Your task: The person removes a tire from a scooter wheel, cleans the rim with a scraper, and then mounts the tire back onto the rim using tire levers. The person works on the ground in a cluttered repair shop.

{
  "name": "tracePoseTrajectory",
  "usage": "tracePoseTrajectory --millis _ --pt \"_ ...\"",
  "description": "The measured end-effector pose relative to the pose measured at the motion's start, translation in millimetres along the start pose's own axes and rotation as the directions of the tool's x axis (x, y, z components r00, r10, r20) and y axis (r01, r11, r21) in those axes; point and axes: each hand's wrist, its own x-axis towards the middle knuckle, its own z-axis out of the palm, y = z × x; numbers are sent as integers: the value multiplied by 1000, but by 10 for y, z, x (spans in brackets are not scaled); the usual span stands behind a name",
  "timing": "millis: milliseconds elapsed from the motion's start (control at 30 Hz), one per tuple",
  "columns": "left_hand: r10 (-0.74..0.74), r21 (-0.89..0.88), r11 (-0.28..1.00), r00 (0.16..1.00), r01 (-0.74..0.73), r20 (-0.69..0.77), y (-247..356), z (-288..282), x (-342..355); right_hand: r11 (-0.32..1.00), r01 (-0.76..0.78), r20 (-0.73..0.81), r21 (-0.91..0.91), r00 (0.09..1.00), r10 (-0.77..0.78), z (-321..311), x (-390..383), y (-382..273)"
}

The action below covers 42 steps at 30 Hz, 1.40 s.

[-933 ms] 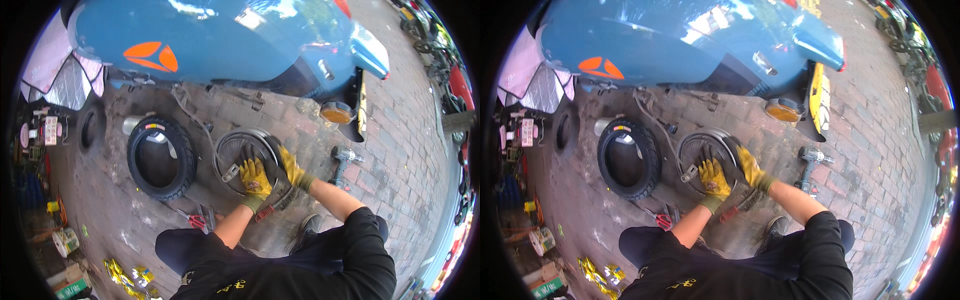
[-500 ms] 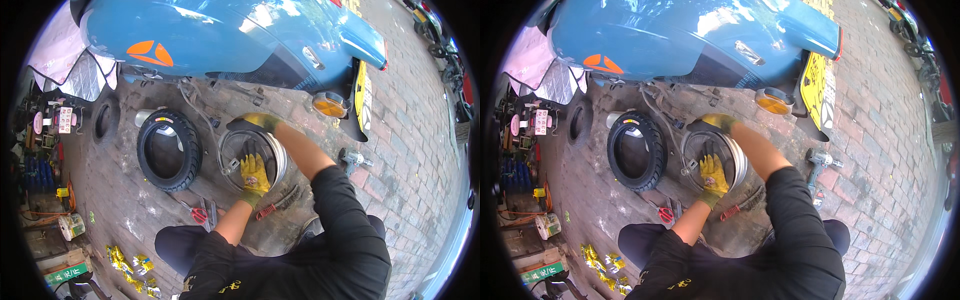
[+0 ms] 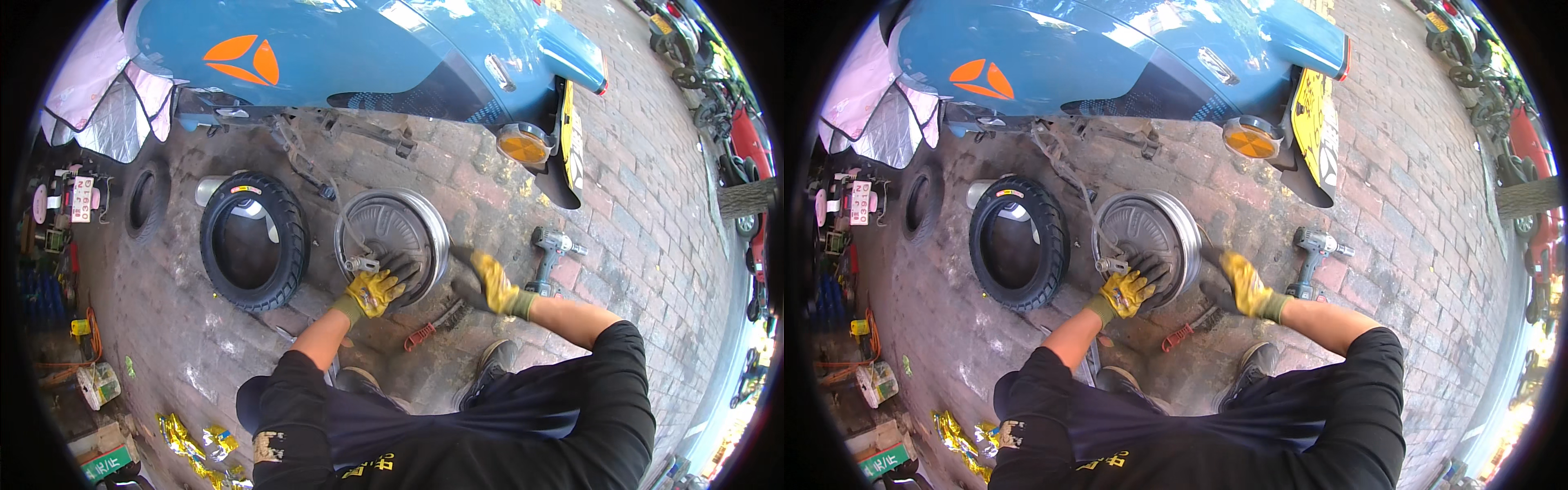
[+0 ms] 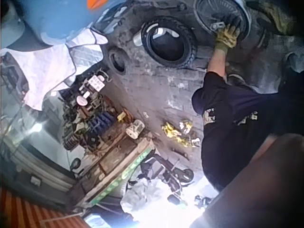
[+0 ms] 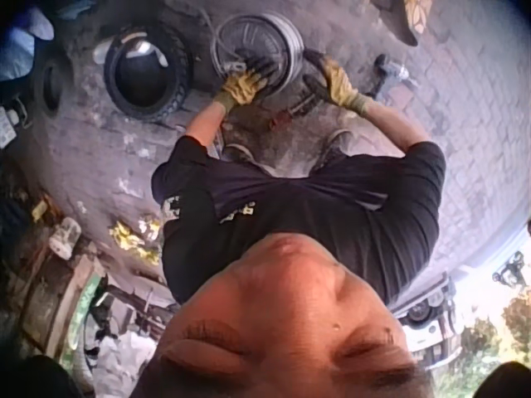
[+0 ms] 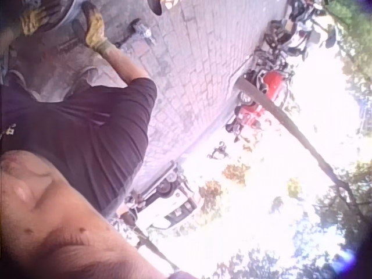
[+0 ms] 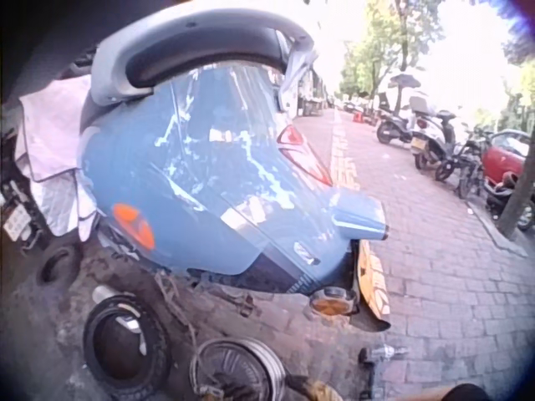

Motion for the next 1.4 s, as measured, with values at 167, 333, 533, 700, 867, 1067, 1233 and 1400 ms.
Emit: tracePoseTrajectory --millis 167,333,533,700,867,1067,1233,1400 --pt "-533 -203 846 786 493 -314 517 -407 630 990 -4 -106 143 994 20 238 351 -6" --pt "-792 -328 596 470 733 -389 412 -559 1007 990 69 -89 125 994 -58 410 428 79" --pt "-747 -270 664 595 698 -298 588 -418 984 960 50 72 277 995 -73 230 1348 333" --pt "-699 -149 708 656 690 -285 636 -219 831 864 -502 656 52 669 349 113 2585 -259" --pt "-541 -125 823 698 554 -468 698 25 1035 914 -406 270 -8 879 393 236 2768 387" --pt "-522 -98 825 684 557 -509 625 -75 865 549 -517 411 656 856 315 217 2045 562" --pt "-715 -335 693 666 638 -212 581 -224 769 902 -363 264 234 917 300 235 1835 162" --pt "-811 -441 585 473 681 -344 593 -554 1037 887 -304 -338 347 842 421 671 659 327"
